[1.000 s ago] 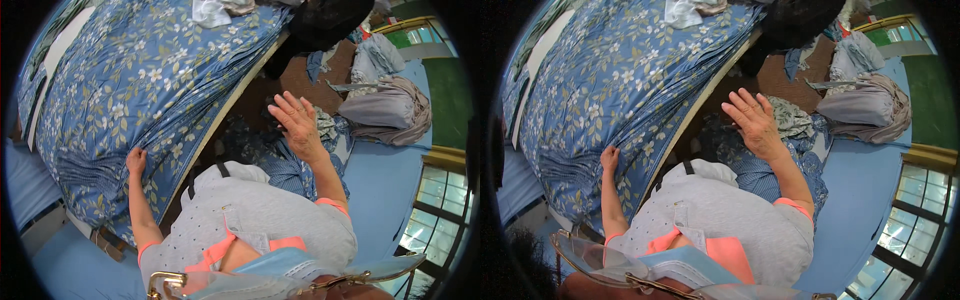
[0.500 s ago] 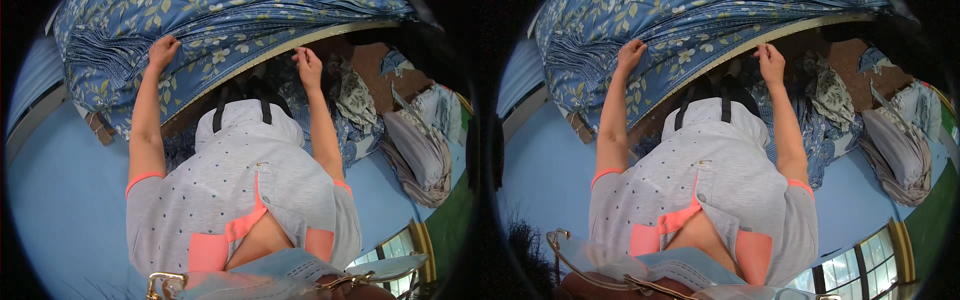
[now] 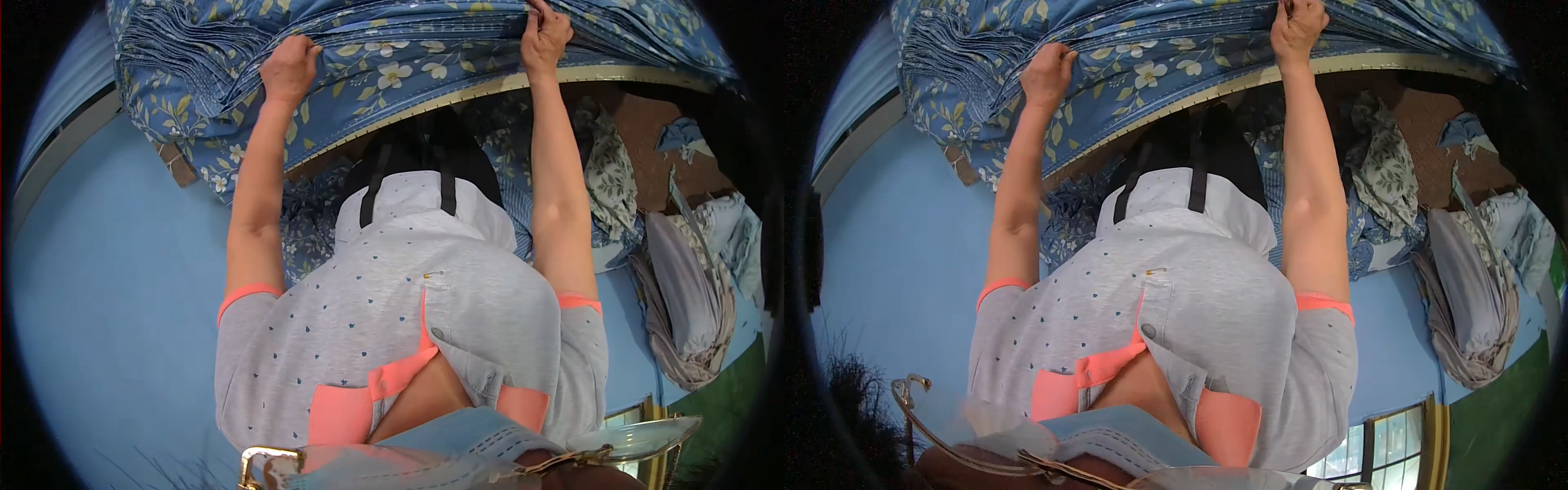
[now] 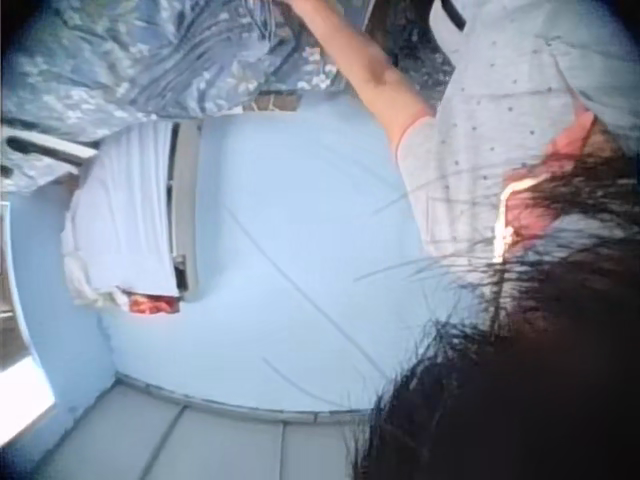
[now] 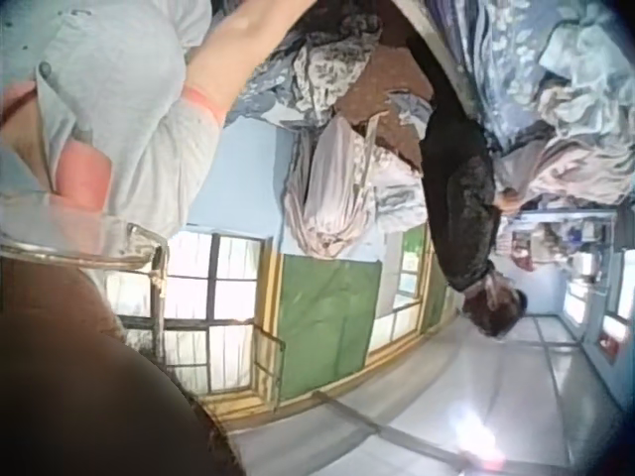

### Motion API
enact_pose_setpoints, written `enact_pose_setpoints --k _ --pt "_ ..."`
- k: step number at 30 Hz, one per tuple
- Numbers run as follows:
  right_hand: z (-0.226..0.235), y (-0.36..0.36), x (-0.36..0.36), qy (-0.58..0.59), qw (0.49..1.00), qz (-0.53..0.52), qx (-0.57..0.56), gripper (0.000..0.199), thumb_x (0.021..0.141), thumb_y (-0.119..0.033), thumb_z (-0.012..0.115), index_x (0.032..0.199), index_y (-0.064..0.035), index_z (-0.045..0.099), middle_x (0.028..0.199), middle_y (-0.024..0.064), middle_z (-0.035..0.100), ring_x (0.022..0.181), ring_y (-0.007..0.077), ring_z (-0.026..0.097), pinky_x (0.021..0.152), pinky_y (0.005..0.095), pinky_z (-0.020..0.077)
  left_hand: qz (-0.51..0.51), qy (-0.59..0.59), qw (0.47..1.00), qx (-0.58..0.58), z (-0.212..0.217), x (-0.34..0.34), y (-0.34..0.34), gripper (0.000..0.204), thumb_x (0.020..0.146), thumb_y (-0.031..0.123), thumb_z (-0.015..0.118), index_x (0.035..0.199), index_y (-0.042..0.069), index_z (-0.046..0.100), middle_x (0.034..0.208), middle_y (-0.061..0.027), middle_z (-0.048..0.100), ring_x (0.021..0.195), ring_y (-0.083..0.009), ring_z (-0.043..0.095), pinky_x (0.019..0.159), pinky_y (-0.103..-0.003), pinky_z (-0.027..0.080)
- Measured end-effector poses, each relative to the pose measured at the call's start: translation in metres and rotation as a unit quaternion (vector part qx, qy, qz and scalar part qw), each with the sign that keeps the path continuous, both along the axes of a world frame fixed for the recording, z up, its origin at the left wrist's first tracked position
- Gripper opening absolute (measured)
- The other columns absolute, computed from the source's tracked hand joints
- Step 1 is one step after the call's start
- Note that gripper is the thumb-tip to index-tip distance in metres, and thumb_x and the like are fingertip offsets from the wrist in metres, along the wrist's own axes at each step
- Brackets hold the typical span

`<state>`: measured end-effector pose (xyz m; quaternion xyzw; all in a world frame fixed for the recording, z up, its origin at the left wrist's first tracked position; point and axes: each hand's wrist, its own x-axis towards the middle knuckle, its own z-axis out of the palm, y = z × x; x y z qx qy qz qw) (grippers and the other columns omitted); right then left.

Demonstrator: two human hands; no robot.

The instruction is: Measure and mark blue floral fabric on a table using a ruler and marking tool.

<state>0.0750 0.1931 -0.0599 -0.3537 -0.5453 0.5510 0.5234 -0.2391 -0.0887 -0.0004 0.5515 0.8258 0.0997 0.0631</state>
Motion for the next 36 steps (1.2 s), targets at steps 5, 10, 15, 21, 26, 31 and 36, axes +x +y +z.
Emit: enact_pose_setpoints --k 5,10,15,21,26,31,36 --pt "-0.018 0.013 -0.008 -0.488 0.826 -0.079 0.269 0.031 0.091 -0.01 0.062 0.119 -0.0214 0.067 0.095 0.0121 0.055 0.091 0.034 0.053 0.086 0.0455 0.041 0.04 0.16 0.982 0.092 -0.011 0.048 0.016 0.022 0.081 0.008 0.065 0.102 0.011 0.063 0.101 -0.0047 0.065 0.094 -0.0282 0.062 0.08 -0.041 0.047" --pt "-0.005 0.002 -0.021 -0.516 0.82 -0.088 0.232 0.034 0.088 -0.009 0.065 0.118 -0.0247 0.067 0.097 0.0131 0.054 0.092 0.0364 0.053 0.084 0.0481 0.0442 0.071 0.087 0.955 0.273 -0.034 0.082 0.048 0.037 0.076 0.0 0.058 0.112 0.008 0.061 0.109 -0.0084 0.062 0.108 -0.0308 0.057 0.096 -0.046 0.039" --pt "-0.002 0.002 -0.021 -0.509 0.824 -0.074 0.237 0.037 0.088 -0.008 0.065 0.121 -0.0247 0.067 0.1 0.0155 0.055 0.095 0.0378 0.052 0.085 0.05 0.0448 0.023 -0.052 0.93 0.363 -0.059 0.091 0.084 0.049 0.087 0.02 0.064 0.132 0.005 0.054 0.138 -0.0162 0.055 0.135 -0.035 0.046 0.115 -0.053 0.029" --pt "0.009 0.006 -0.006 -0.501 0.842 -0.004 0.201 0.034 0.09 -0.009 0.064 0.121 -0.0229 0.067 0.096 0.0153 0.054 0.095 0.0363 0.052 0.087 0.0486 0.0434 -0.019 0.054 0.987 0.15 -0.045 0.076 0.084 0.042 0.085 0.023 0.067 0.123 0.007 0.058 0.122 -0.0158 0.059 0.116 -0.0354 0.054 0.102 -0.05 0.04" --pt "0.02 -0.04 0.041 -0.319 0.915 0.033 0.243 0.017 0.098 -0.012 0.062 0.112 -0.0116 0.071 0.1 0.0084 0.069 0.086 0.0273 0.065 0.075 0.0324 0.052 -0.026 0.076 0.982 0.173 -0.055 0.067 0.089 0.038 0.084 0.027 0.069 0.115 0.008 0.059 0.113 -0.0145 0.06 0.108 -0.035 0.056 0.095 -0.049 0.043" --pt "0.012 -0.125 0.047 -0.457 0.859 0.17 0.156 0.038 0.073 0.005 0.064 0.105 -0.0142 0.07 0.107 0.0049 0.068 0.095 0.0277 0.068 0.078 0.036 0.0558 -0.011 0.066 0.987 0.147 -0.052 0.068 0.087 0.039 0.083 0.026 0.069 0.116 0.008 0.059 0.113 -0.015 0.06 0.107 -0.0353 0.056 0.095 -0.049 0.043" --pt "0.005 -0.13 0.047 -0.495 0.833 0.163 0.184 0.032 0.075 -0.002 0.066 0.105 -0.0132 0.071 0.105 0.0054 0.065 0.094 0.0299 0.065 0.076 0.0398 0.0552 -0.022 0.073 0.984 0.161 -0.057 0.067 0.085 0.039 0.084 0.025 0.068 0.117 0.007 0.058 0.114 -0.0153 0.06 0.108 -0.0354 0.056 0.097 -0.05 0.042"
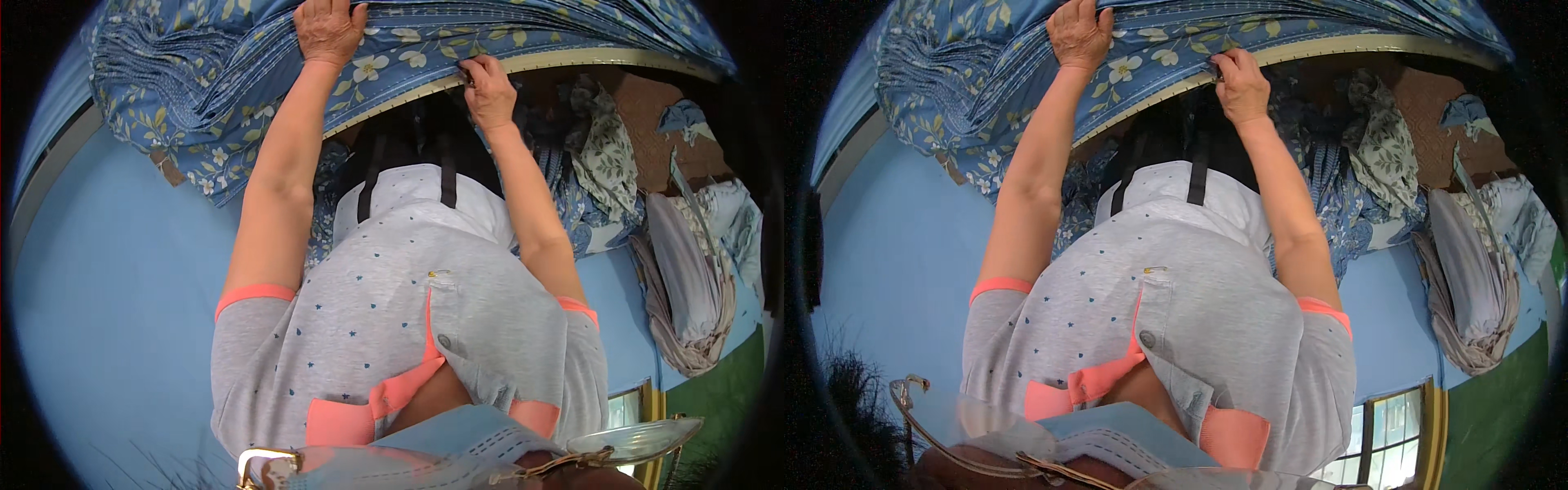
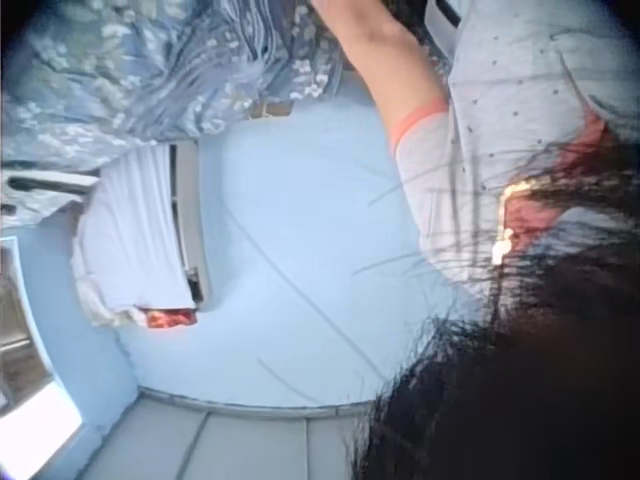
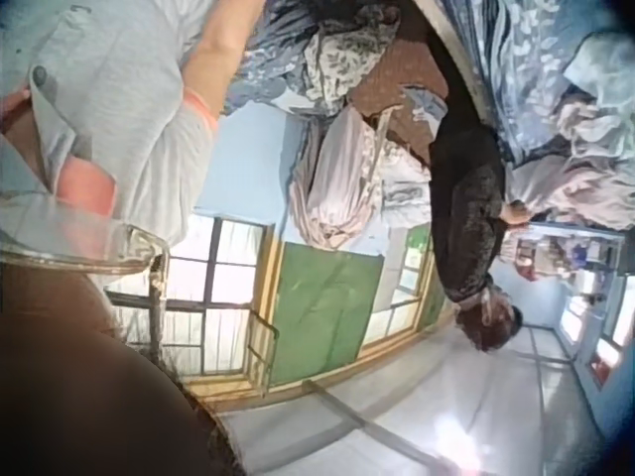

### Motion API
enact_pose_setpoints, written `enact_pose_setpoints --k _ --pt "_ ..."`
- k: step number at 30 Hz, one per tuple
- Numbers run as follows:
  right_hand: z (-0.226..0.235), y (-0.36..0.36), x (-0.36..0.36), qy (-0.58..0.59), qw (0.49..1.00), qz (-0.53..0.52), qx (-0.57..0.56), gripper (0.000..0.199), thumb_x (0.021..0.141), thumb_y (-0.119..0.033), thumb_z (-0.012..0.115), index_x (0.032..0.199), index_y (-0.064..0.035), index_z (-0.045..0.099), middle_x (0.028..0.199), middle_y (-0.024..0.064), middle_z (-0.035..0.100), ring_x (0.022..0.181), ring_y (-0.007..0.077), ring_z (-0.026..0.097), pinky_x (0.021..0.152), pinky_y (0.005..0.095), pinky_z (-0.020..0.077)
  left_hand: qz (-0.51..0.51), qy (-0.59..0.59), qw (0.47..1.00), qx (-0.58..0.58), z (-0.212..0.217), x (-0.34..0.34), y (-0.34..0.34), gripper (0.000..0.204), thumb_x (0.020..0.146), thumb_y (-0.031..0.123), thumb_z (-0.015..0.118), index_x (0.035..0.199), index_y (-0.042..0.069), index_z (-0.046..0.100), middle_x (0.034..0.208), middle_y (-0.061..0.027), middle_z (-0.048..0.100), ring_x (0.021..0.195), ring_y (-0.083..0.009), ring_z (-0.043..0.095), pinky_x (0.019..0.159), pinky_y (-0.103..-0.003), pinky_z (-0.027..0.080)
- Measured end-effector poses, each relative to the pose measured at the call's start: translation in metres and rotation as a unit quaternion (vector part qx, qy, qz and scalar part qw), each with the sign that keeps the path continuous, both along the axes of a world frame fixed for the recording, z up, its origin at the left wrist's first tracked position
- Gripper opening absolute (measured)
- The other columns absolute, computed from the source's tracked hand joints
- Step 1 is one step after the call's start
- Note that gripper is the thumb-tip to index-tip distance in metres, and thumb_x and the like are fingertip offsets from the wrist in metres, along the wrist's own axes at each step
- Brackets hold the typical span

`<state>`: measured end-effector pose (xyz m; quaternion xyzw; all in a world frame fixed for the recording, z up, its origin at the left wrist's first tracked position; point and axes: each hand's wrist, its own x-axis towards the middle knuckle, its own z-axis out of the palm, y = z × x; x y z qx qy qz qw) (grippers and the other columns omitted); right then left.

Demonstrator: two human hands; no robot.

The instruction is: Measure and mark blue floral fabric on a table using a ruler and marking tool.

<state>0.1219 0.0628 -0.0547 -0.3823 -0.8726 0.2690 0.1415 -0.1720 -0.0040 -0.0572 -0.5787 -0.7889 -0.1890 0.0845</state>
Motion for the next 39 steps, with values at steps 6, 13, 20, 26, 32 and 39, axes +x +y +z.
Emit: enact_pose_setpoints --k 6,13,20,26,32,39 --pt "0.011 -0.017 -0.035 0.272 0.691 -0.481 -0.465 0.02 0.1 -0.019 0.062 0.101 0.0009 0.065 0.082 0.0083 0.068 0.053 0.0115 0.05 0.046 0.0279 0.0406 -0.004 0.035 0.999 0.02 -0.004 -0.002 0.001 0.032 0.089 0.029 0.064 0.118 0.015 0.063 0.114 -0.0043 0.063 0.11 -0.0278 0.057 0.097 -0.045 0.04" --pt "0.015 -0.006 -0.049 0.347 0.579 -0.562 -0.479 0.013 0.096 -0.012 0.067 0.093 -0.0011 0.06 0.077 0.0083 0.064 0.049 0.0099 0.047 0.039 0.0262 0.0311 -0.003 0.017 1.0 0.021 0.008 0.007 0.005 0.035 0.092 0.036 0.061 0.119 0.014 0.062 0.114 -0.0065 0.062 0.11 -0.0298 0.057 0.098 -0.047 0.04" --pt "0.016 -0.002 -0.062 0.323 0.558 -0.542 -0.538 0.016 0.091 -0.015 0.073 0.087 -0.0071 0.06 0.071 0.0048 0.061 0.046 0.0078 0.043 0.039 0.024 0.0267 0.009 -0.004 0.999 -0.033 0.017 0.012 0.008 0.039 0.088 0.031 0.065 0.122 0.011 0.06 0.116 -0.0092 0.059 0.113 -0.0307 0.054 0.1 -0.047 0.038" --pt "0.011 -0.001 -0.053 0.387 0.391 -0.479 -0.684 0.021 0.097 -0.025 0.07 0.088 -0.0107 0.058 0.072 0.0027 0.057 0.049 0.0075 0.039 0.04 0.023 0.0258 0.015 -0.022 0.999 -0.041 0.024 0.016 0.018 0.04 0.086 0.029 0.066 0.122 0.011 0.059 0.116 -0.0102 0.058 0.113 -0.0311 0.053 0.1 -0.048 0.038" --pt "0.002 -0.019 -0.061 0.381 0.413 -0.488 -0.669 0.022 0.091 -0.025 0.077 0.086 -0.0126 0.058 0.072 -0.0018 0.048 0.055 0.0089 0.043 0.041 0.0244 0.0264 0.026 -0.016 0.997 -0.064 0.021 0.013 0.011 0.04 0.086 0.034 0.066 0.118 0.011 0.058 0.116 -0.0088 0.056 0.112 -0.0297 0.052 0.101 -0.045 0.038" --pt "0.026 -0.02 -0.071 0.386 0.472 -0.529 -0.59 0.02 0.088 -0.018 0.079 0.089 -0.0133 0.06 0.074 -0.0021 0.058 0.061 0.0087 0.057 0.04 0.0225 0.0358 0.013 -0.034 0.998 -0.043 0.026 0.018 0.011 0.041 0.086 0.03 0.067 0.12 0.01 0.058 0.117 -0.0097 0.057 0.115 -0.03 0.052 0.1 -0.047 0.039"
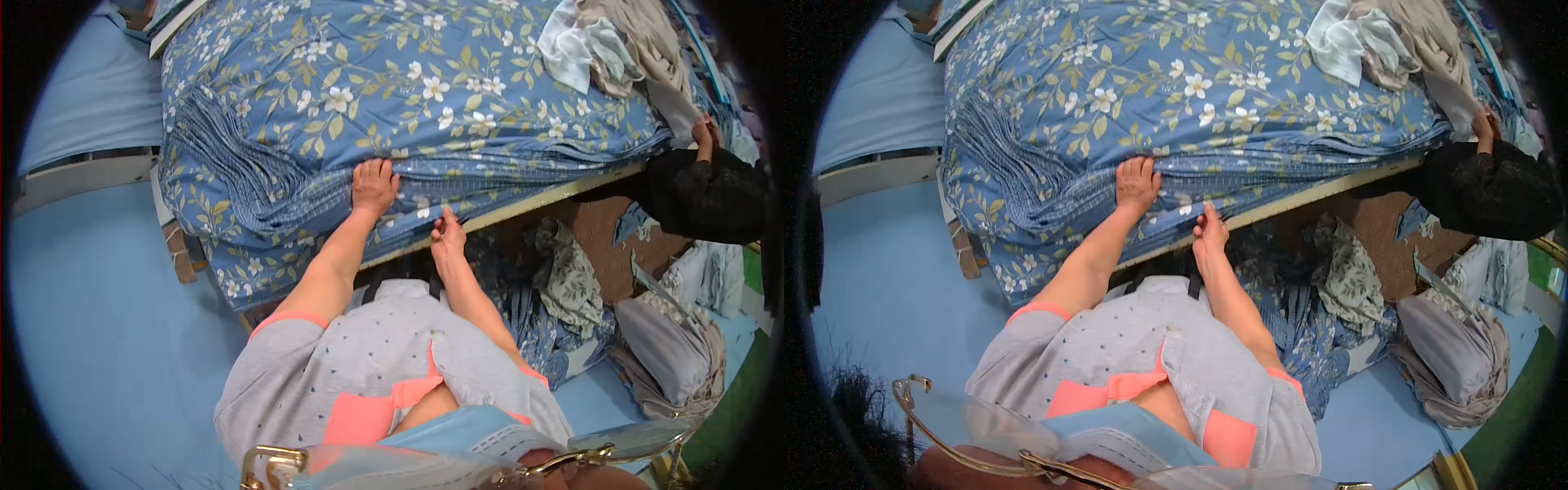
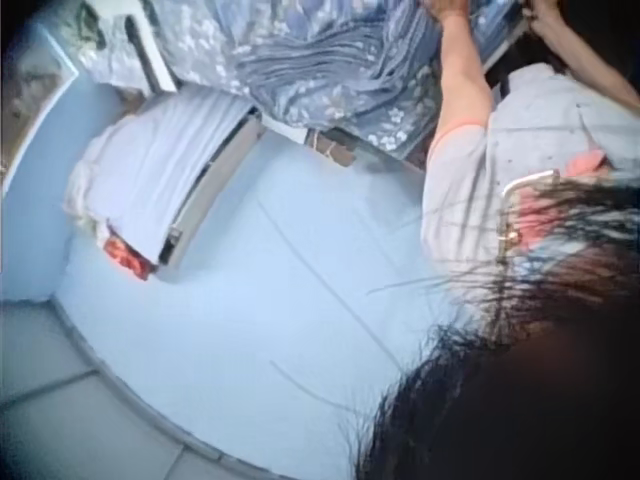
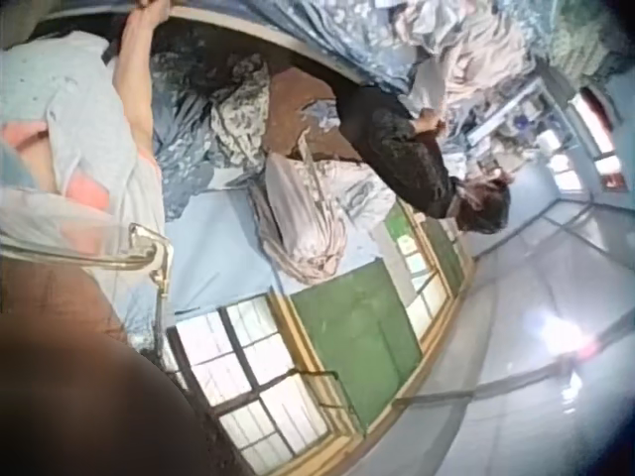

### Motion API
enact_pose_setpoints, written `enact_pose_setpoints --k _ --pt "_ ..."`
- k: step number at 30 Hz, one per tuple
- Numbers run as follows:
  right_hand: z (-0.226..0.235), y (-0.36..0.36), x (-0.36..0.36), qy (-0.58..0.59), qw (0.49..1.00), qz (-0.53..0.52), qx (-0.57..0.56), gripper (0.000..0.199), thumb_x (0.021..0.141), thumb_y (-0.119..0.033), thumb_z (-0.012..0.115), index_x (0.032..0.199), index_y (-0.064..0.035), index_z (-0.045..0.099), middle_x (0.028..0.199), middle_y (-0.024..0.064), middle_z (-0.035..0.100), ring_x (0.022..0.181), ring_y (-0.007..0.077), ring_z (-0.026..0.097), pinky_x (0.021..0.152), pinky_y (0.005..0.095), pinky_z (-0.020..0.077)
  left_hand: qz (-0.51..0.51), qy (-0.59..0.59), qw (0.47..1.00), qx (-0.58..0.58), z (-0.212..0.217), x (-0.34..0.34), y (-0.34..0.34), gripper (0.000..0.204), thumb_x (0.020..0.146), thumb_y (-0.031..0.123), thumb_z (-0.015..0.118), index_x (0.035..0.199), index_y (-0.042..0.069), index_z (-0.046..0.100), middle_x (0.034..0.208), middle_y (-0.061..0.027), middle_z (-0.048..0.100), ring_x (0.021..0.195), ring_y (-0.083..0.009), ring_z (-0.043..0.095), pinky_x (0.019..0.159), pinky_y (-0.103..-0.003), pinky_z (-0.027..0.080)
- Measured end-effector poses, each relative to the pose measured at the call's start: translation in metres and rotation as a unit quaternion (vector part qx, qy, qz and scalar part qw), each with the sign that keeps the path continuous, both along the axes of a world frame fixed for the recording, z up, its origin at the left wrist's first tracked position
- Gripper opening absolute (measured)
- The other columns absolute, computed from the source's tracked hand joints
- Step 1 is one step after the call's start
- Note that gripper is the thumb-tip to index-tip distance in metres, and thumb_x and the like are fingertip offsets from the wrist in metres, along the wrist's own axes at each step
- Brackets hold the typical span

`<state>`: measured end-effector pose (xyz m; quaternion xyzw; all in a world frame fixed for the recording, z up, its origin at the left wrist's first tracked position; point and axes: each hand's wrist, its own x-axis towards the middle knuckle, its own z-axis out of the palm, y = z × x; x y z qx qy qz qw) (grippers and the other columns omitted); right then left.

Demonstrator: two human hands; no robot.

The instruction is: Measure and mark blue floral fabric on a table using a ruler and marking tool.

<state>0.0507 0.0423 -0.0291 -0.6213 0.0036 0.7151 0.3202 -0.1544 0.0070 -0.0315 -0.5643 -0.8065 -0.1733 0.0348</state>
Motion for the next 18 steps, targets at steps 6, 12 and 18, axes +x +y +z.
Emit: enact_pose_setpoints --k 6,12,18 --pt "-0.006 0.0 -0.014 -0.016 0.998 0.005 0.056 0.024 0.086 -0.018 0.08 0.089 -0.0145 0.057 0.078 -0.0026 0.061 0.062 0.0083 0.059 0.04 0.0222 0.0374 -0.005 -0.021 1.0 -0.014 -0.002 -0.003 0.0 0.039 0.084 0.031 0.069 0.115 0.01 0.058 0.114 -0.009 0.057 0.114 -0.0295 0.052 0.101 -0.046 0.038" --pt "0.004 0.006 -0.028 -0.056 0.988 0.043 0.14 0.02 0.088 -0.017 0.077 0.099 -0.0122 0.061 0.081 -0.0029 0.063 0.068 0.0088 0.063 0.043 0.0218 0.0362 0.005 0.008 1.0 -0.018 -0.004 -0.003 0.002 0.042 0.085 0.031 0.069 0.119 0.009 0.057 0.119 -0.0101 0.057 0.115 -0.0311 0.052 0.102 -0.047 0.039" --pt "-0.001 -0.001 -0.027 -0.038 0.978 0.09 0.183 0.021 0.091 -0.016 0.074 0.104 -0.0073 0.06 0.088 0.0007 0.066 0.079 0.0127 0.072 0.041 0.0212 0.0366 -0.002 0.02 1.0 -0.006 -0.006 -0.003 0.002 0.043 0.086 0.031 0.068 0.121 0.009 0.057 0.118 -0.0107 0.057 0.115 -0.0316 0.052 0.102 -0.047 0.038"
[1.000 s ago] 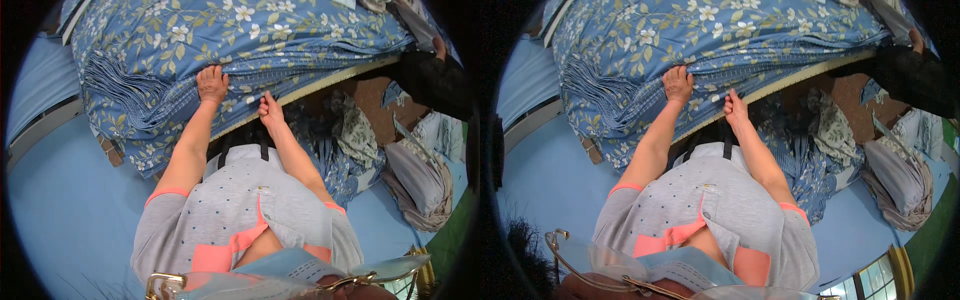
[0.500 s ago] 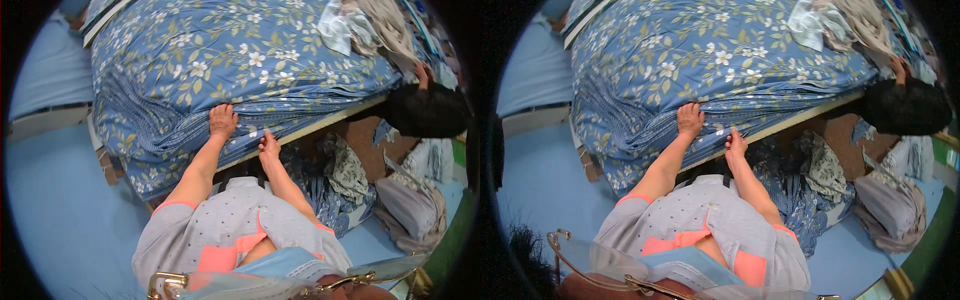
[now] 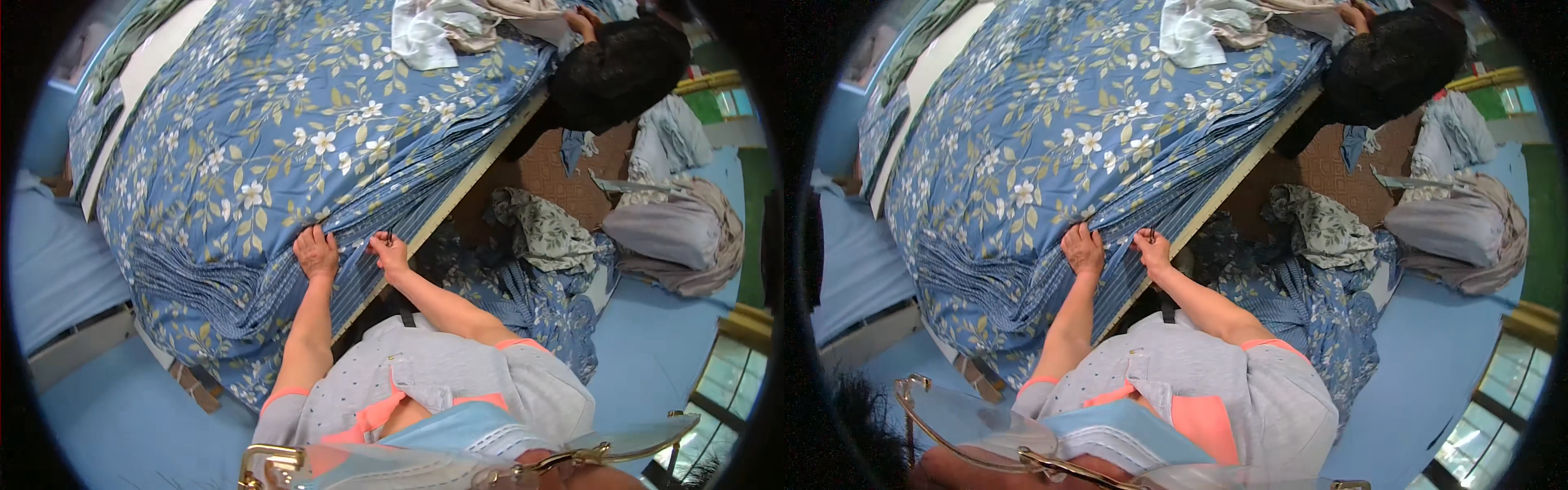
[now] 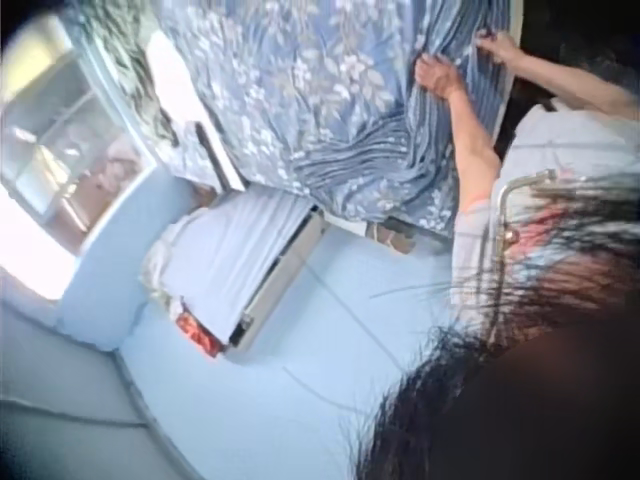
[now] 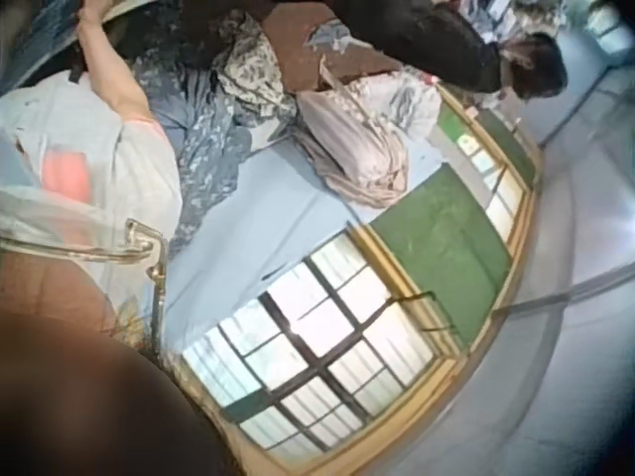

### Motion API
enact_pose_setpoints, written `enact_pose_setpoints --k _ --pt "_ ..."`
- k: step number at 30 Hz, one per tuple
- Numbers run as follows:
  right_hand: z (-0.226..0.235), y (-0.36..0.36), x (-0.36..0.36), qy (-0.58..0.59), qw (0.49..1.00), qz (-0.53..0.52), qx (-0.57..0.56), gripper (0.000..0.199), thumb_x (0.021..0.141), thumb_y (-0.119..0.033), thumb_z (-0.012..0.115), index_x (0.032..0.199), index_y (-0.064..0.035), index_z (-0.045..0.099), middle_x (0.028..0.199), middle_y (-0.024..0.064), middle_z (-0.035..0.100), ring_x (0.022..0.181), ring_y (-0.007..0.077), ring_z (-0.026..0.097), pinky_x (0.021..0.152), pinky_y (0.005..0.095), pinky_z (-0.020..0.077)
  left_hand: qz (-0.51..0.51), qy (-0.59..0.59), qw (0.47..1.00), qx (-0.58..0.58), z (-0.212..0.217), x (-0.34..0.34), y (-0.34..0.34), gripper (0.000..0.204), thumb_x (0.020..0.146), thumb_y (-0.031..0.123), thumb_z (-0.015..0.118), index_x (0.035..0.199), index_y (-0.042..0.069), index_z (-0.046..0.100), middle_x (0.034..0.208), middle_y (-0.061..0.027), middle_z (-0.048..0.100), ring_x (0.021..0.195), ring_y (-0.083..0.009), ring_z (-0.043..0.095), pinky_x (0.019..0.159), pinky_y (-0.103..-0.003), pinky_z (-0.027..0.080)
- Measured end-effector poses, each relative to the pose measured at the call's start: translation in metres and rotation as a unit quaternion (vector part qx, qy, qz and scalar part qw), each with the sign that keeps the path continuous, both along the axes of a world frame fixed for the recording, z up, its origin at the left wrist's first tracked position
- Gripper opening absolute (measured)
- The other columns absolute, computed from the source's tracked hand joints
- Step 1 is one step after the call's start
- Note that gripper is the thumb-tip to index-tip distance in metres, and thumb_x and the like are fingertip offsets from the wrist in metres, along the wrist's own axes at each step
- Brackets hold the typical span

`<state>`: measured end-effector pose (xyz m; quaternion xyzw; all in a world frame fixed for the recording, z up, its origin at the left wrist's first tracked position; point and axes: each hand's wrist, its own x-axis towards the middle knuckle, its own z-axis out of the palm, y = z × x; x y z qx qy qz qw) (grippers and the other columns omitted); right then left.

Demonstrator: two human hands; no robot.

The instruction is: Measure and mark blue floral fabric on a table using a ruler and marking tool.

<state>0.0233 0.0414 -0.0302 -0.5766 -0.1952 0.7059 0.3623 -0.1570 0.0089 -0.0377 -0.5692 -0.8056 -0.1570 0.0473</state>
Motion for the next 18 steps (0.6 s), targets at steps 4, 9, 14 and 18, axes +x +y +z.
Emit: enact_pose_setpoints --k 4,9,14,18 --pt "0.003 -0.005 -0.009 0.024 0.998 0.055 0.011 0.015 0.094 -0.013 0.068 0.103 -0.0053 0.058 0.087 0.0043 0.067 0.079 0.0161 0.074 0.039 0.0224 0.038 0.015 -0.031 0.999 0.002 0.002 -0.001 -0.001 0.04 0.087 0.031 0.067 0.119 0.007 0.06 0.117 -0.0107 0.06 0.116 -0.0322 0.053 0.102 -0.047 0.038" --pt "0.004 -0.002 -0.012 0.048 0.993 0.102 0.026 0.012 0.098 -0.013 0.062 0.105 -0.0055 0.055 0.09 0.0076 0.069 0.078 0.0181 0.074 0.038 0.0235 0.0399 -0.032 -0.148 0.986 0.072 0.035 -0.004 -0.015 0.045 0.085 0.03 0.07 0.12 0.005 0.06 0.121 -0.0127 0.06 0.114 -0.0346 0.055 0.099 -0.05 0.039" --pt "-0.011 -0.001 -0.019 0.037 0.986 0.123 0.105 0.013 0.097 -0.011 0.061 0.109 -0.0045 0.06 0.093 0.006 0.07 0.08 0.0153 0.073 0.044 0.0229 0.0422 -0.077 -0.084 0.992 0.054 0.059 0.041 -0.088 0.059 0.073 0.026 0.081 0.124 0.006 0.058 0.118 -0.0147 0.059 0.112 -0.0368 0.055 0.093 -0.049 0.042" --pt "-0.024 -0.001 -0.018 0.051 0.982 0.135 0.12 0.013 0.098 -0.011 0.06 0.11 -0.0047 0.061 0.093 0.0052 0.069 0.081 0.015 0.072 0.05 0.0227 0.0448 -0.02 -0.063 0.998 -0.006 0.042 0.051 -0.129 0.054 0.074 0.022 0.079 0.121 0.008 0.058 0.114 -0.0131 0.059 0.109 -0.0352 0.056 0.089 -0.049 0.044"
